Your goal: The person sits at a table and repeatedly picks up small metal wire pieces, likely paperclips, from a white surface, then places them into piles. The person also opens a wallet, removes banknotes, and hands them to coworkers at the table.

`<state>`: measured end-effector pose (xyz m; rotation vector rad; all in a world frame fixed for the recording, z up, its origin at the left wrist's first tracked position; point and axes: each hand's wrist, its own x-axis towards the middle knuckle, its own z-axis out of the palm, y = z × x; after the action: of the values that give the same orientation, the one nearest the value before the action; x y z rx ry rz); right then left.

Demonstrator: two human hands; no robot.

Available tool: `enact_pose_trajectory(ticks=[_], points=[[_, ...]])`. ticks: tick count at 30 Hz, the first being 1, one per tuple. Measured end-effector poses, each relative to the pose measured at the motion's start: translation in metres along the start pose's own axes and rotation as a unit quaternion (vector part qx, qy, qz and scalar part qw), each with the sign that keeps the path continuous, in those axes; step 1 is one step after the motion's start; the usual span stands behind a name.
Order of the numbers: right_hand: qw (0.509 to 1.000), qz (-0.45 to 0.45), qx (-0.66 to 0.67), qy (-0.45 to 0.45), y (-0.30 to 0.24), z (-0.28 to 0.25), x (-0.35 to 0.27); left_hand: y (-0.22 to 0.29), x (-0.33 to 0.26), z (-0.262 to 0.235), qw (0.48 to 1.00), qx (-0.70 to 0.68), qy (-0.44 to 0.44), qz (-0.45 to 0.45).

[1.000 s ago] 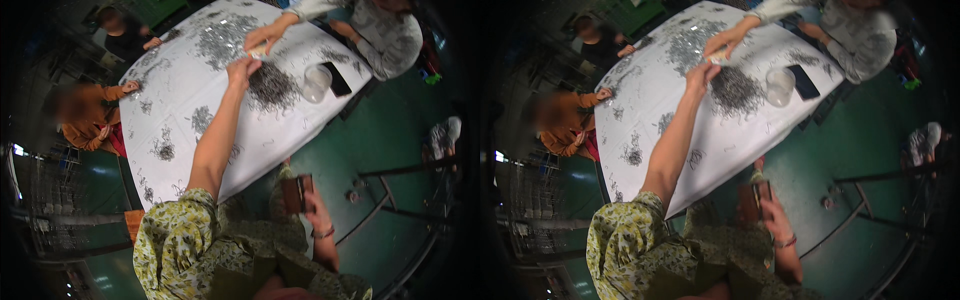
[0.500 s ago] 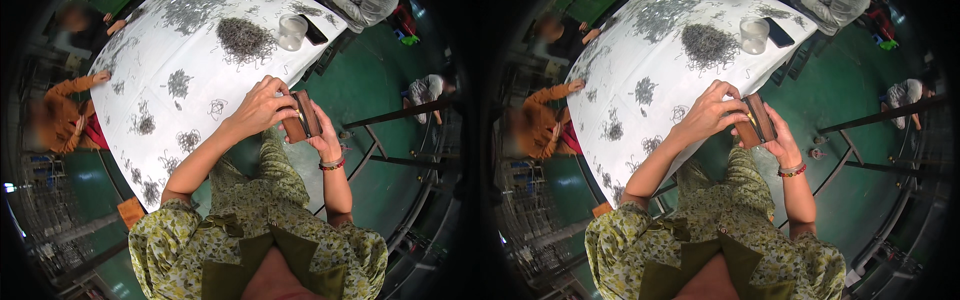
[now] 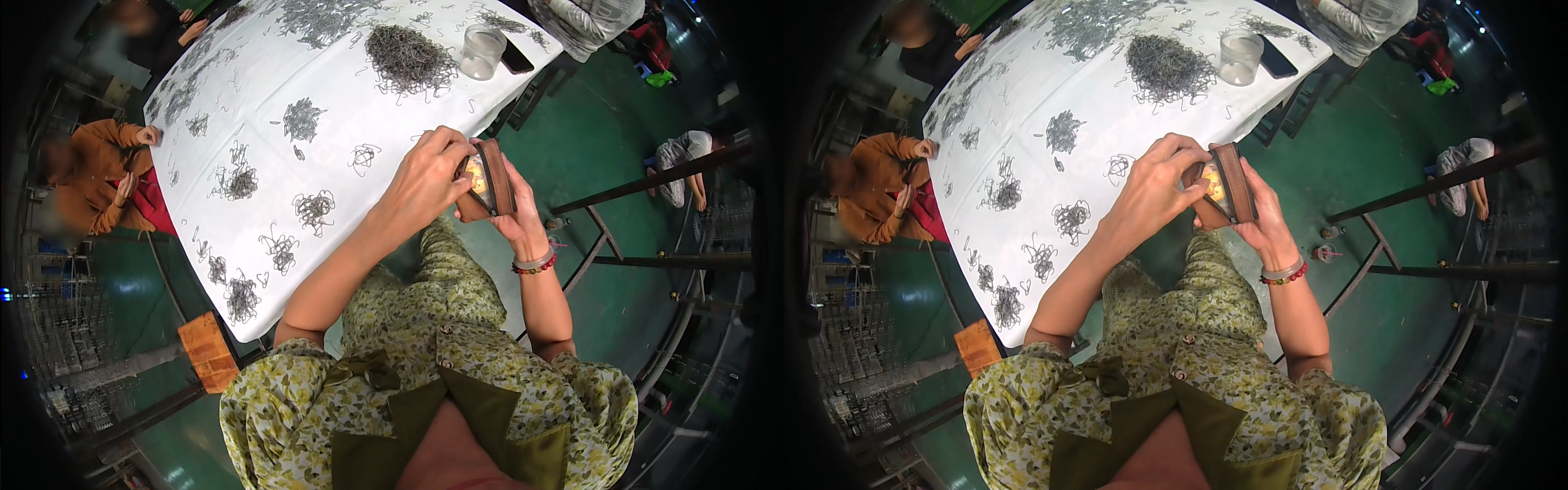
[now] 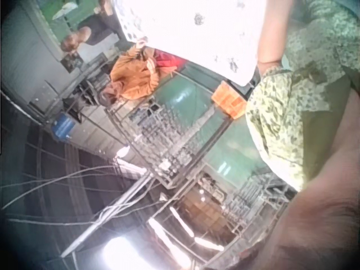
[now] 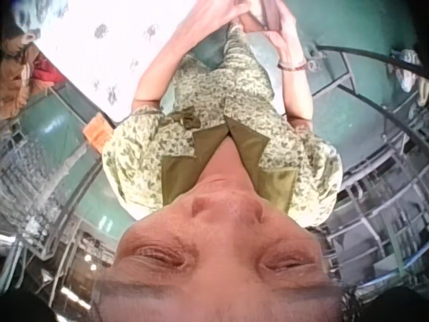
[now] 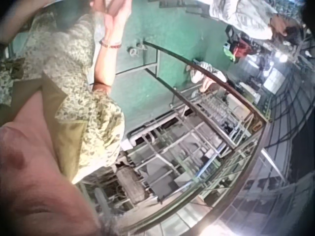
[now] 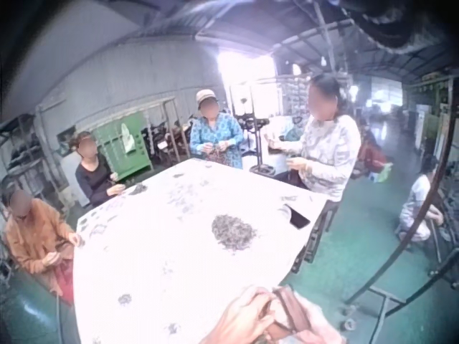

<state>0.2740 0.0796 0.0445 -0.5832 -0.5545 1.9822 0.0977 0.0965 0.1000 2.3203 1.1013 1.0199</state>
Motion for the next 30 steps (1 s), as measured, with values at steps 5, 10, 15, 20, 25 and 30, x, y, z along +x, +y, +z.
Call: enact_pose_trajectory(ticks=[5,10,15,20,25,30], points=[[0.999,-0.018,-0.030,0.010,0.000,0.001,-0.003,0.012,-0.003,0.005,0.999,0.050,-0.004,0.010],[1.000,-0.022,-0.022,0.001,-0.014,0.002,0.002,0.014,0.009,0.009,0.999,0.033,-0.001,-0.008],[0.996,-0.019,-0.081,0.016,-0.020,0.007,0.002,0.025,0.013,0.004,0.996,0.069,-0.002,-0.058],[0.995,-0.038,-0.088,0.022,-0.019,0.016,-0.006,0.022,0.009,0.007,0.993,0.109,0.016,-0.050],[0.979,-0.025,-0.199,-0.044,-0.023,0.015,-0.015,0.015,0.013,0.013,0.994,0.081,0.009,-0.067],[0.986,-0.007,-0.160,-0.043,-0.033,0.006,-0.011,0.015,0.027,0.018,0.991,0.045,0.018,-0.121]])
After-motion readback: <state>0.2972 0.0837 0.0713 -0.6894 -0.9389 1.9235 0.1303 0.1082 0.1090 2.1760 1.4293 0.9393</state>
